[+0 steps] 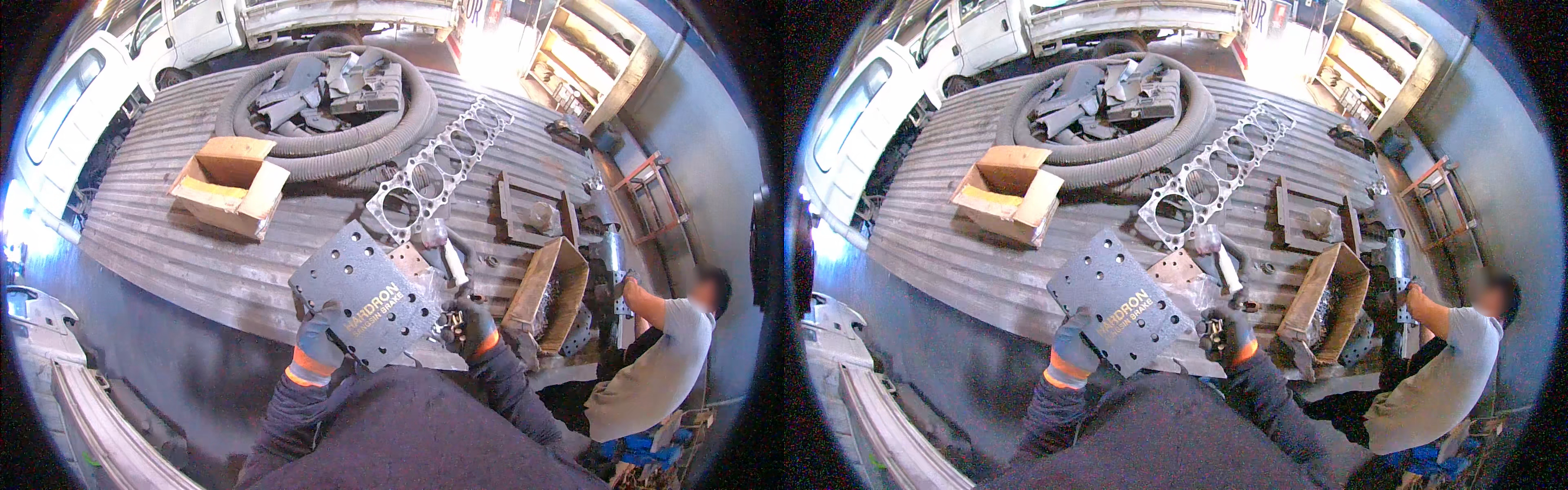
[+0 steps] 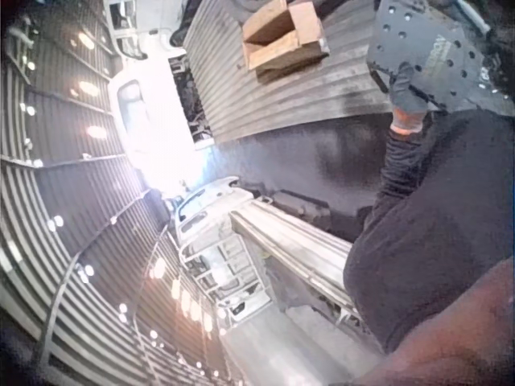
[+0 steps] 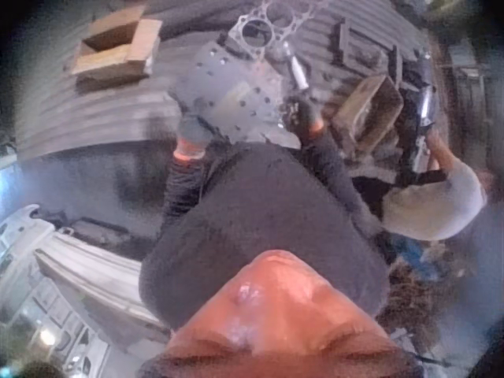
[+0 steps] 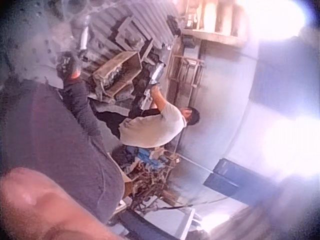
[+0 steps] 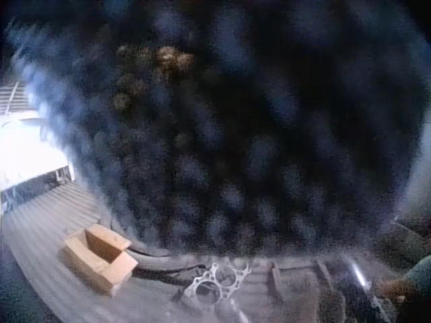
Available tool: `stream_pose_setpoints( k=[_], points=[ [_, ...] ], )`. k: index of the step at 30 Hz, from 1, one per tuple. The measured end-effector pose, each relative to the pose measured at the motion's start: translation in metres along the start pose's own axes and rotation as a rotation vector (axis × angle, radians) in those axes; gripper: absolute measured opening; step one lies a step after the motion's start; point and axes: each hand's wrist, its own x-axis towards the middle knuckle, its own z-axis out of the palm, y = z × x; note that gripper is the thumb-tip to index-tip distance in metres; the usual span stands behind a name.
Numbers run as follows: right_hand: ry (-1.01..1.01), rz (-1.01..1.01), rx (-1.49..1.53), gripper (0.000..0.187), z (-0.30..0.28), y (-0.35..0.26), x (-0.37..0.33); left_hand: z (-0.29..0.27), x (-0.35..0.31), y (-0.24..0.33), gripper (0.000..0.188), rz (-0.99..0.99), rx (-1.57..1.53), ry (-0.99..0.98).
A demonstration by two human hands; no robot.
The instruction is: The person assembles metal brake components by inserting small fasteners into pre-drilled holes on a perforated metal plate. They repeatedly pick fasteners from a cardboard box and place them into the plate while another person works nearby.
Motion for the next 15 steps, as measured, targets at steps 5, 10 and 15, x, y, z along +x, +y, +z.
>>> stream_pose_setpoints(
  k=[5,10,15],
  points=[
    [-0.257,-0.009,0.034,0.028,-0.027,0.020,-0.018,0.038,-0.033,-0.004,0.050,-0.224,-0.204,0.060],
    [-0.217,-0.162,-0.149,0.031,-0.005,0.006,-0.040,0.033,-0.031,-0.017,0.053,-0.246,-0.161,0.050],
    [-0.170,-0.290,-0.127,0.033,-0.010,0.000,-0.050,0.056,-0.019,-0.013,0.056,-0.280,-0.220,0.044]
  ],
)
